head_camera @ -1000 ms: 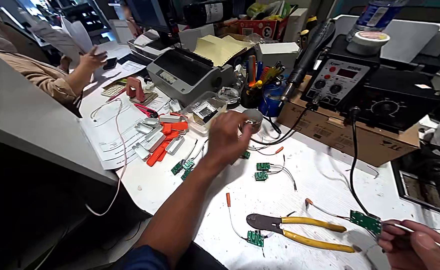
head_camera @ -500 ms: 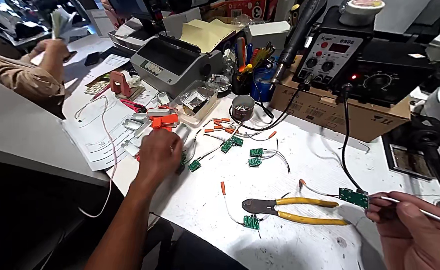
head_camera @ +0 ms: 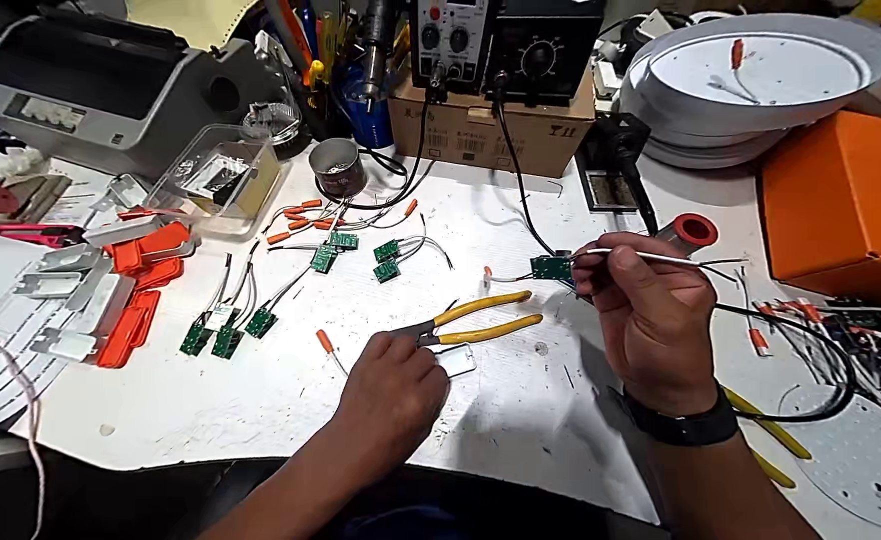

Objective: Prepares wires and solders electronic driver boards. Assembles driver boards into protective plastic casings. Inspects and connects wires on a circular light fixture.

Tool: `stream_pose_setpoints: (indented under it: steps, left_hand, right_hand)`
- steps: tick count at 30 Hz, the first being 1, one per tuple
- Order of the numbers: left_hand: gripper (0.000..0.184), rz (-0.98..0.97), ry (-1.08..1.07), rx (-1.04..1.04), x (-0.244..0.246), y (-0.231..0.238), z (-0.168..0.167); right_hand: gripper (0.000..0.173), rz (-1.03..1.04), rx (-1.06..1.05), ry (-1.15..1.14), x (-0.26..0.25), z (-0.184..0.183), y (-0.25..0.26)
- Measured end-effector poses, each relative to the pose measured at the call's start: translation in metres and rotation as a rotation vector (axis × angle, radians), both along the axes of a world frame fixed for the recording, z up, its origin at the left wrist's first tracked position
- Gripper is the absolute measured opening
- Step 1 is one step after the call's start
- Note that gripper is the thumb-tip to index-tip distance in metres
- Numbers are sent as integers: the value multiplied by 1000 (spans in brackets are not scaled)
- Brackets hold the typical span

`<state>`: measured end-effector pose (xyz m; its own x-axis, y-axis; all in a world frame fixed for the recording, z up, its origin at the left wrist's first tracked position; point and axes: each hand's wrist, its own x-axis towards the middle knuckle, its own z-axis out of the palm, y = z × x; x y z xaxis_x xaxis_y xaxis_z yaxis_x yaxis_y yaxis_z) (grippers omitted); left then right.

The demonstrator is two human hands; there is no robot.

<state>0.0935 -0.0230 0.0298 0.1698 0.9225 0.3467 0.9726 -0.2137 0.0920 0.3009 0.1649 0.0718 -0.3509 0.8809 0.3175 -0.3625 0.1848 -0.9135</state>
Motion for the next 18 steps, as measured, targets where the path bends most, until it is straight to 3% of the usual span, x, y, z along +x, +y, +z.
stream_pose_setpoints:
  steps: [6,10,18]
  left_hand:
    - [52,116,-455,210,16,25,11]
    - [16,18,-632,315,17,34,10]
    - [17,89,-659,147,-31,-21,16]
  right_hand:
    - [20,228,-54,93,-5,-2,-14]
    - [20,336,-100,110,-8,-3,-21]
    - [9,421,-172,-250,-16,-14,-25]
